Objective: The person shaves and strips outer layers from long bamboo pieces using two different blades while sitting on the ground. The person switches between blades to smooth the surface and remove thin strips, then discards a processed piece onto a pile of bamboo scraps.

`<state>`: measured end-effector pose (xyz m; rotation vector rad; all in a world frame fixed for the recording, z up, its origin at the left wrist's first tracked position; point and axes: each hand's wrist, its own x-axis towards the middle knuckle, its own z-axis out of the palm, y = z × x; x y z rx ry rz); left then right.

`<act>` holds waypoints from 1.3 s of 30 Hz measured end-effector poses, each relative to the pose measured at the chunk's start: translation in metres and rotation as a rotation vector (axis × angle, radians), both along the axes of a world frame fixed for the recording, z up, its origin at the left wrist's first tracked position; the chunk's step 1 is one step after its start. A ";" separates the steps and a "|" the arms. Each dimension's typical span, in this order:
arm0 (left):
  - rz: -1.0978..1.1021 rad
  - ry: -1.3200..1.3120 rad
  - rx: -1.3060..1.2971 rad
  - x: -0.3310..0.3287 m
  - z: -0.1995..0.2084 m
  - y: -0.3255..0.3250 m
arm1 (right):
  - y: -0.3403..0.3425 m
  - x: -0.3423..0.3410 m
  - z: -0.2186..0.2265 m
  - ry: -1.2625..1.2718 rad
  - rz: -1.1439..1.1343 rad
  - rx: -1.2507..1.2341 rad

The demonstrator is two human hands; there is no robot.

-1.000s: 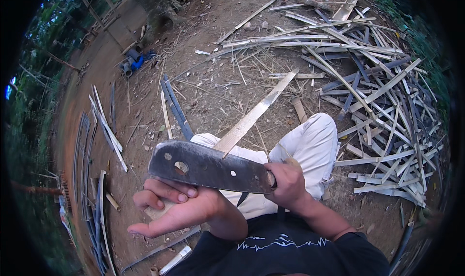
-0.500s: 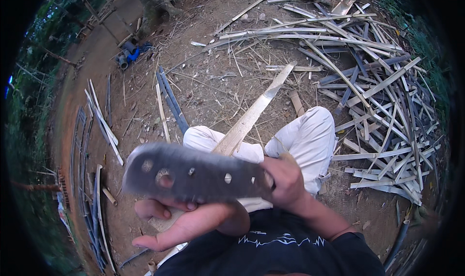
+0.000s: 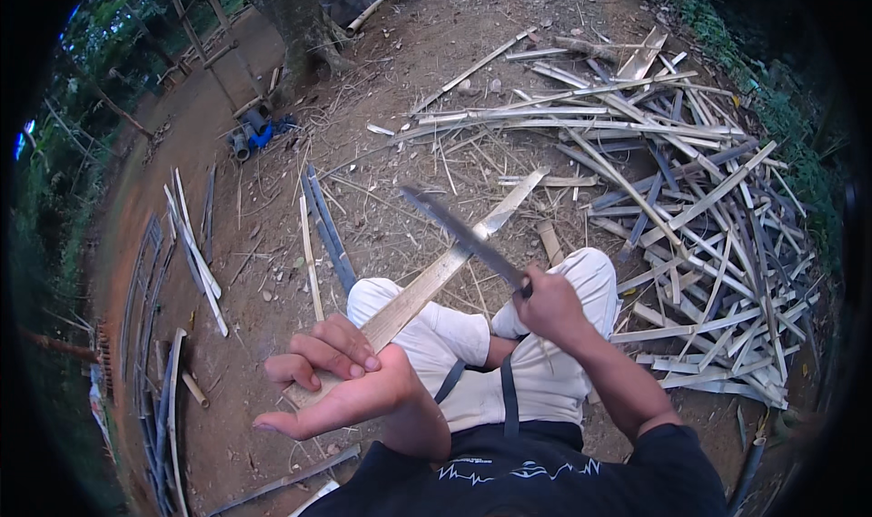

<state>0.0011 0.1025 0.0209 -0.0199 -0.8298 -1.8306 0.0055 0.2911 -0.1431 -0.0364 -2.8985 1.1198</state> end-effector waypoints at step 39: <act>0.229 -0.103 -0.168 0.016 0.056 -0.104 | -0.049 -0.040 -0.013 0.054 0.281 0.059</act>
